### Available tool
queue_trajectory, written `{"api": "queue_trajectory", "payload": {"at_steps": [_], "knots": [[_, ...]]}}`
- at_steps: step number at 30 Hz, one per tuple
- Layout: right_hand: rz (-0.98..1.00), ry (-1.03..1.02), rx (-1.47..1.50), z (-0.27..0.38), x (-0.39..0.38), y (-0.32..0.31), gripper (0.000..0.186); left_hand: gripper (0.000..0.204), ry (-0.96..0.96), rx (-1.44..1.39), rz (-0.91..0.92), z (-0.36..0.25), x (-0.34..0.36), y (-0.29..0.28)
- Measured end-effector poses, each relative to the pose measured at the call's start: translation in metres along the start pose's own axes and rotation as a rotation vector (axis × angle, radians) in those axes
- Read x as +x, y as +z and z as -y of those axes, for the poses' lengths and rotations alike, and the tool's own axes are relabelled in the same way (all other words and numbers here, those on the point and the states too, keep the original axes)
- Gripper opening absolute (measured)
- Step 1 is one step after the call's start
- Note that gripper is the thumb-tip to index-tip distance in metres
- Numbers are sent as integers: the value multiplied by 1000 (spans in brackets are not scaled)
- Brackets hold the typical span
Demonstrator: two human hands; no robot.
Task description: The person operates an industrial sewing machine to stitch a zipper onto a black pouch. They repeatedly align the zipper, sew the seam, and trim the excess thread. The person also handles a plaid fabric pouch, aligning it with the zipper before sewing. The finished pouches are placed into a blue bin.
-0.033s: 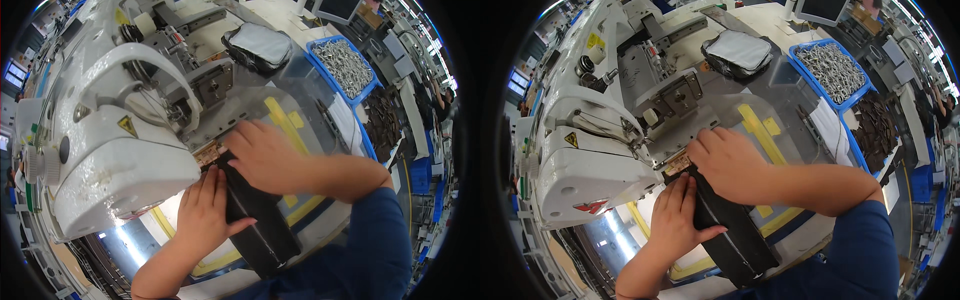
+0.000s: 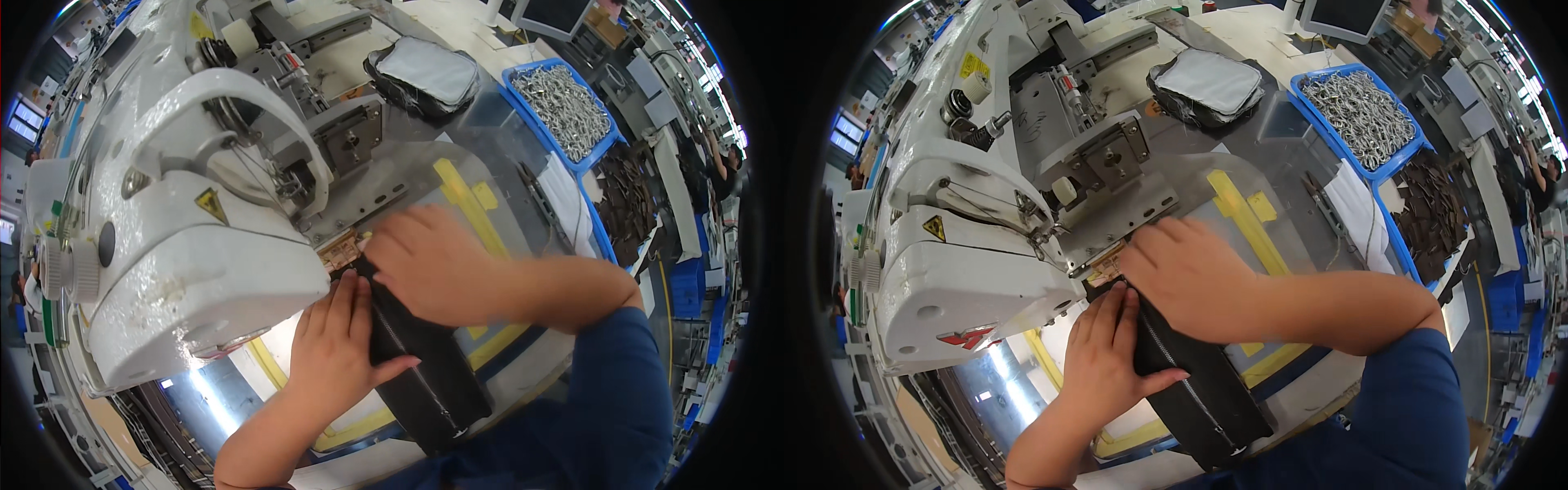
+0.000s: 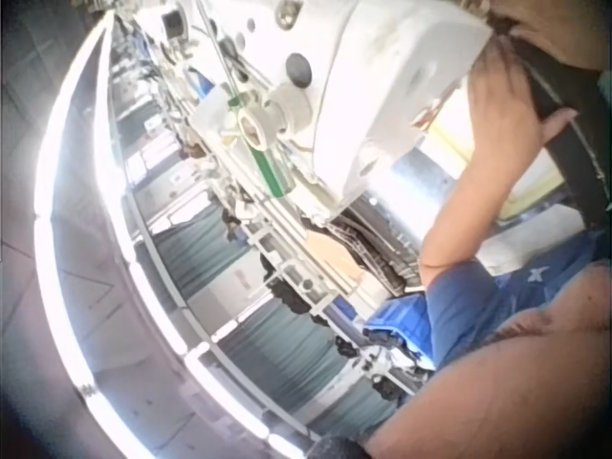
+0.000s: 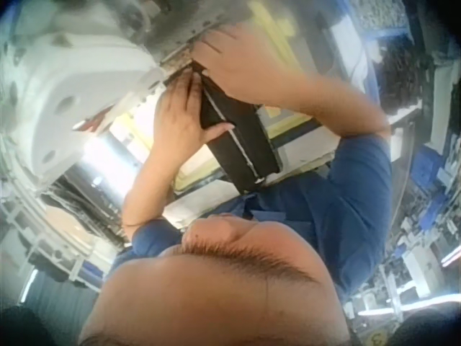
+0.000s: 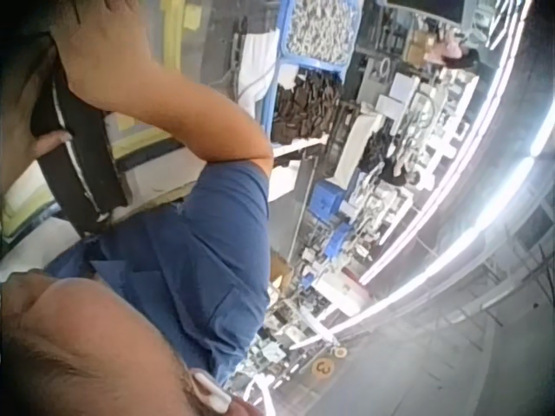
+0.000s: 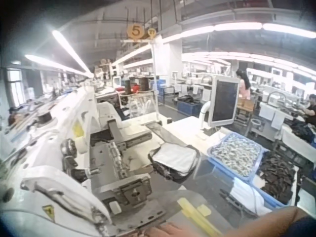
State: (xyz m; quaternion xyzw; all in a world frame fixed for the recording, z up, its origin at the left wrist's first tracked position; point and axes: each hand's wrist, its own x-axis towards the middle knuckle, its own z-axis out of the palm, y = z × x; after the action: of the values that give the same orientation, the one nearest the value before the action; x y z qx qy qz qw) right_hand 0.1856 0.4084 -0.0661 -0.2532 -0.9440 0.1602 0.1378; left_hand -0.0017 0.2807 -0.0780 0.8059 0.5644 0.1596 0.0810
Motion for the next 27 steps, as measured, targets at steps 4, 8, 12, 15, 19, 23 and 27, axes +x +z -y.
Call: {"api": "queue_trajectory", "payload": {"at_steps": [4, 8, 12, 15, 19, 23, 27], "knots": [[51, -207, 93, 7, -14, 15, 41, 105, -35, -18, 22, -1, -2, 1], [92, -218, 100, 7, -16, 18, 46, 104, -24, 18, 11, -2, -2, 2], [118, -213, 77, 10, -15, 17, 46, 104, -27, 24, 18, -2, -3, 2], [105, -226, 66, 11, -15, 17, 47, 104, -26, 25, 17, -1, -5, 3], [114, -258, 83, 9, -14, 7, 45, 108, -33, 5, 26, 0, -4, 5], [183, -207, 172, 7, -24, -21, 41, 110, -42, -15, 36, -2, -6, 5], [295, -51, 155, 1, -33, -80, 40, 117, -45, 16, 21, 5, -18, 15]]}}
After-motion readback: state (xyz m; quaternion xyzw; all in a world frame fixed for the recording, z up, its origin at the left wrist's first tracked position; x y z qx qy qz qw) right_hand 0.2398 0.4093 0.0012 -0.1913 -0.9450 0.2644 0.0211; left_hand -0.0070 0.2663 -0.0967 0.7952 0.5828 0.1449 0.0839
